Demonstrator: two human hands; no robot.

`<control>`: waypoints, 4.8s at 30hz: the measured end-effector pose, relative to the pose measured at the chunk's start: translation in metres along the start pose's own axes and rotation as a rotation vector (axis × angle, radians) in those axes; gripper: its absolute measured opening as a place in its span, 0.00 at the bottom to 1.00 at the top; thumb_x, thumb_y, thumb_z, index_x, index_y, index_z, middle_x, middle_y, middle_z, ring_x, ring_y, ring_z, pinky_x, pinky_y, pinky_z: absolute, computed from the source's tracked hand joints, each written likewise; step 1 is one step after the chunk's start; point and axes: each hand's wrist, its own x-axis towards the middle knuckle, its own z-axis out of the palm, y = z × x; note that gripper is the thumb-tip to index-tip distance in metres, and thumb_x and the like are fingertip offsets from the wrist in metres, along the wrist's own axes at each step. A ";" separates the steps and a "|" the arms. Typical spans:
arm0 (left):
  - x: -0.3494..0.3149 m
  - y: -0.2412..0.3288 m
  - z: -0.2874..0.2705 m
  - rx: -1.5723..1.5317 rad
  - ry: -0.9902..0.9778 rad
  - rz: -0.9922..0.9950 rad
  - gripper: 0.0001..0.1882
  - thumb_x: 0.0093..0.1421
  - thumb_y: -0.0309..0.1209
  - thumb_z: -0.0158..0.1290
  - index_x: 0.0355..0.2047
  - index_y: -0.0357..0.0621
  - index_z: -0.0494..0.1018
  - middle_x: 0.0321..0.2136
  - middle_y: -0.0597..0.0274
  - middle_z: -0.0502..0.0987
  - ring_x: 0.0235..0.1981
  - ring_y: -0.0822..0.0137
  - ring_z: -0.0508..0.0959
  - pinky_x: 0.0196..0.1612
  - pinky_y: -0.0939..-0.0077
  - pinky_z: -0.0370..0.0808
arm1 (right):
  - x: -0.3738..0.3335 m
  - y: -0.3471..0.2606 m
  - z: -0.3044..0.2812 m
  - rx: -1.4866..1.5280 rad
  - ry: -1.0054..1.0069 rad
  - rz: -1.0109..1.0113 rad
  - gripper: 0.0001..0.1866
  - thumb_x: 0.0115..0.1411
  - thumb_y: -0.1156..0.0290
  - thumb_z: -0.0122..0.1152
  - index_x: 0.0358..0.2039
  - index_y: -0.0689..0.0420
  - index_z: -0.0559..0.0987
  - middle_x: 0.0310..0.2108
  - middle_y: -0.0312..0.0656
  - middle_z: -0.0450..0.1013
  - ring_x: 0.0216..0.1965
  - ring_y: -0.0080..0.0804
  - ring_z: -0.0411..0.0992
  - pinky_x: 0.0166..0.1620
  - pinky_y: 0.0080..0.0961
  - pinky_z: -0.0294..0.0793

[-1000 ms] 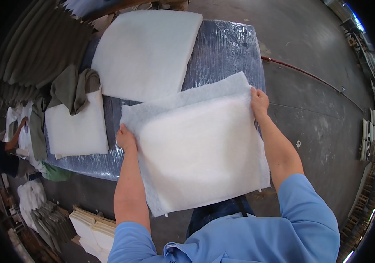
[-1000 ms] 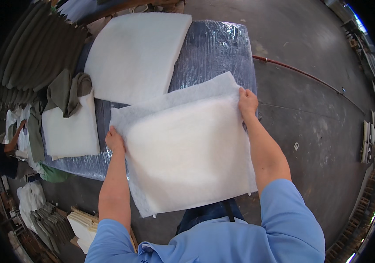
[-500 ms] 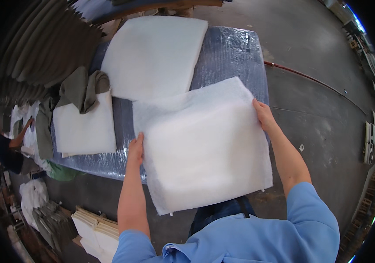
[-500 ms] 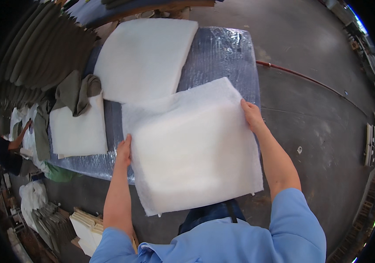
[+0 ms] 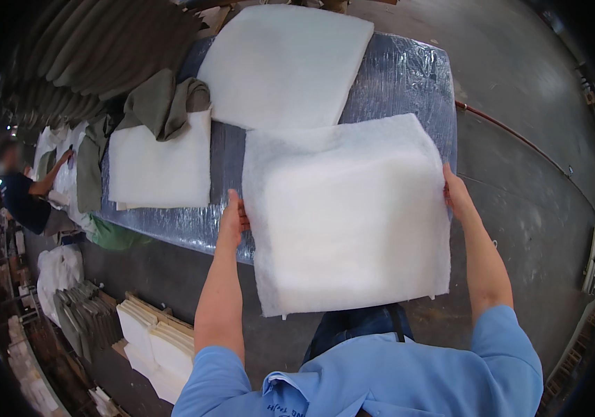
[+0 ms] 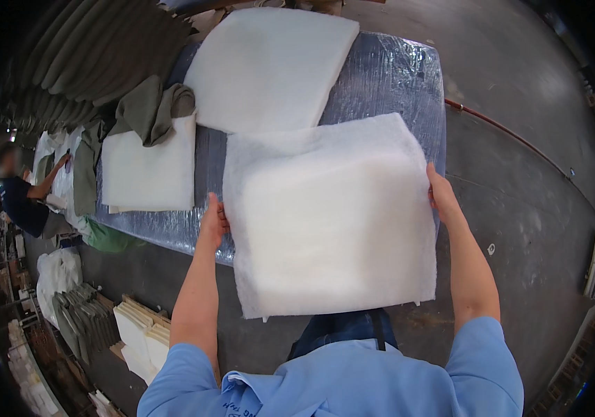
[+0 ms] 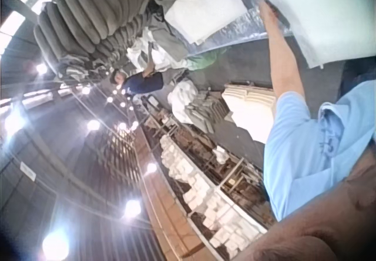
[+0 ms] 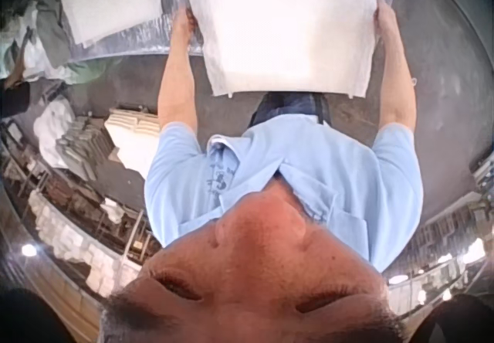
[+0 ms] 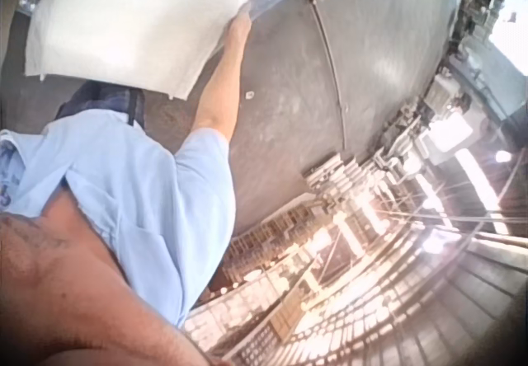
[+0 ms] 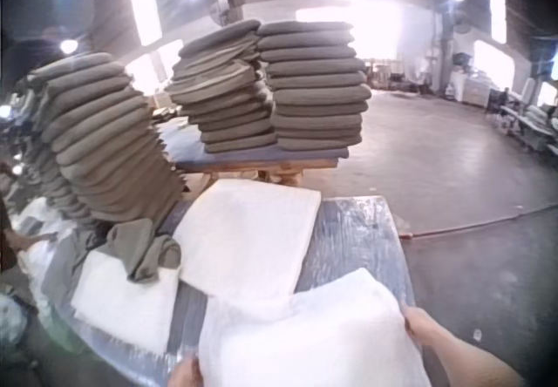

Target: The person folds a large white sheet of fabric on a table. They smooth the material, fold it in half, then roll it tightly into a cylindrical bundle. The person places the rolled fabric into a green bag.

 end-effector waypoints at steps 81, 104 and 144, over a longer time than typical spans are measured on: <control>0.036 -0.020 0.052 -0.054 0.381 0.310 0.30 0.77 0.46 0.48 0.66 0.31 0.69 0.62 0.45 0.76 0.60 0.54 0.77 0.64 0.62 0.73 | 0.058 0.026 0.013 -0.112 0.370 -0.463 0.22 0.71 0.57 0.63 0.24 0.59 0.76 0.21 0.26 0.65 0.27 0.18 0.60 0.31 0.29 0.63; 0.084 0.022 0.048 0.345 0.515 0.482 0.26 0.74 0.47 0.53 0.47 0.31 0.82 0.42 0.52 0.84 0.41 0.56 0.81 0.48 0.60 0.77 | 0.092 -0.024 0.020 -0.308 0.369 -0.496 0.20 0.72 0.55 0.60 0.33 0.60 0.83 0.25 0.35 0.74 0.31 0.21 0.68 0.38 0.30 0.71; -0.126 -0.166 -0.006 0.036 0.186 0.273 0.25 0.76 0.45 0.52 0.53 0.31 0.79 0.46 0.57 0.85 0.44 0.66 0.83 0.49 0.67 0.78 | -0.127 0.185 -0.037 -0.083 0.149 -0.316 0.20 0.77 0.56 0.55 0.34 0.59 0.79 0.29 0.27 0.72 0.32 0.17 0.65 0.38 0.23 0.68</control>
